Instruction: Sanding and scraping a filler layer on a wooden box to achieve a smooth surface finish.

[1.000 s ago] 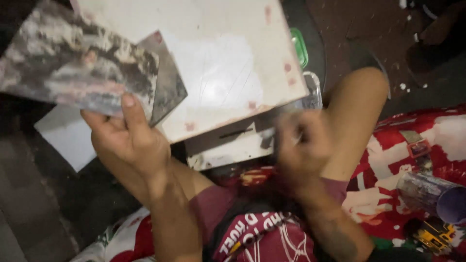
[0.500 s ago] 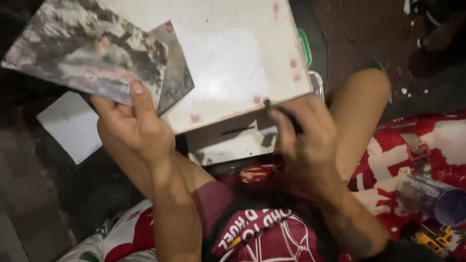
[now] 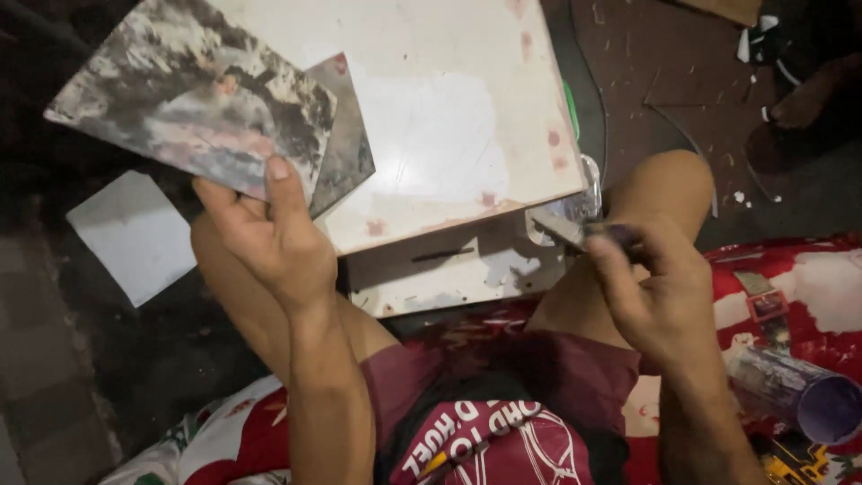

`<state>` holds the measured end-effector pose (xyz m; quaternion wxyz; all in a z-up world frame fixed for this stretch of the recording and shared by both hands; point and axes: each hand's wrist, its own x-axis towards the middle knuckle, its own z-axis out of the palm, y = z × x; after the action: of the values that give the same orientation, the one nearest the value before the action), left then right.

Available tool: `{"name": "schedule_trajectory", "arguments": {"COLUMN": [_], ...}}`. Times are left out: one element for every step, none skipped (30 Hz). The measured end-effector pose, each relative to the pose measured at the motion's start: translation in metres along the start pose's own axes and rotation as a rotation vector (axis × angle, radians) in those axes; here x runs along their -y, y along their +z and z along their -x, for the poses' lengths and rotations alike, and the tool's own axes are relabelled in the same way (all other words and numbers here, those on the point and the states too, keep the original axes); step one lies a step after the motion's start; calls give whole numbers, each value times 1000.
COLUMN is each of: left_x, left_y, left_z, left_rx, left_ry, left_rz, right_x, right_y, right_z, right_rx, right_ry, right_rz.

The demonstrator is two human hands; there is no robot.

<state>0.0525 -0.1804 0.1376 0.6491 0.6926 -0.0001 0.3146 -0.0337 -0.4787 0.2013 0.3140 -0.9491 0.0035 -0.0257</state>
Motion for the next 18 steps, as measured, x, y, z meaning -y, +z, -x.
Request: {"name": "schedule_trajectory", "arguments": {"left_x": [0, -1, 1, 1, 2, 0, -2, -4, -6, -7, -9, -8, -7, -5, -11, -17, -22, -18], "left_y": [0, 1, 2, 2, 2, 3, 4, 4, 4, 5, 6, 4, 3, 4, 7, 10, 14, 12], "left_z": [1, -1, 0, 1, 2, 1, 1, 2, 3, 3, 3, 3, 3, 3, 1, -1, -3, -2], "left_rx": [-10, -21, -22, -57, -92, -99, -101, -102, -110, -113, -117, -119, -116, -114, -116, -145, -175, -170], "left_ry": [-14, -18, -12, 14, 39, 44, 50, 52, 53, 25, -3, 1, 14, 26, 30, 59, 88, 84], "left_rz": [24, 51, 47, 56, 66, 63, 104, 145, 142, 136, 130, 130, 116, 104, 106, 93, 79, 80], "right_x": [-4, -9, -13, -16, -19, -14, -9, -4, -2, 0, 2, 8, 14, 19, 30, 40, 49, 57], "right_y": [5, 11, 24, 36, 48, 58, 68, 77, 90, 104, 118, 130, 141, 153, 156, 160, 163, 172], "right_z": [4, 6, 7, 7, 7, 2, -2, -4, -6, -9, -12, -13, -14, -14, -16, -18, -20, -14], "right_rx": [-72, -151, -152, -219, -285, -282, -388, -492, -487, -551, -611, -612, -679, -746, -748, -727, -703, -706], "right_ry": [44, 83, 79, -5, -88, -97, -131, -164, -170, -96, -19, -23, -17, -11, -15, -120, -224, -219], "right_rz": [-79, -162, -168, -249, -330, -334, -305, -273, -275, -384, -493, -496, -569, -641, -642, -637, -630, -627]}}
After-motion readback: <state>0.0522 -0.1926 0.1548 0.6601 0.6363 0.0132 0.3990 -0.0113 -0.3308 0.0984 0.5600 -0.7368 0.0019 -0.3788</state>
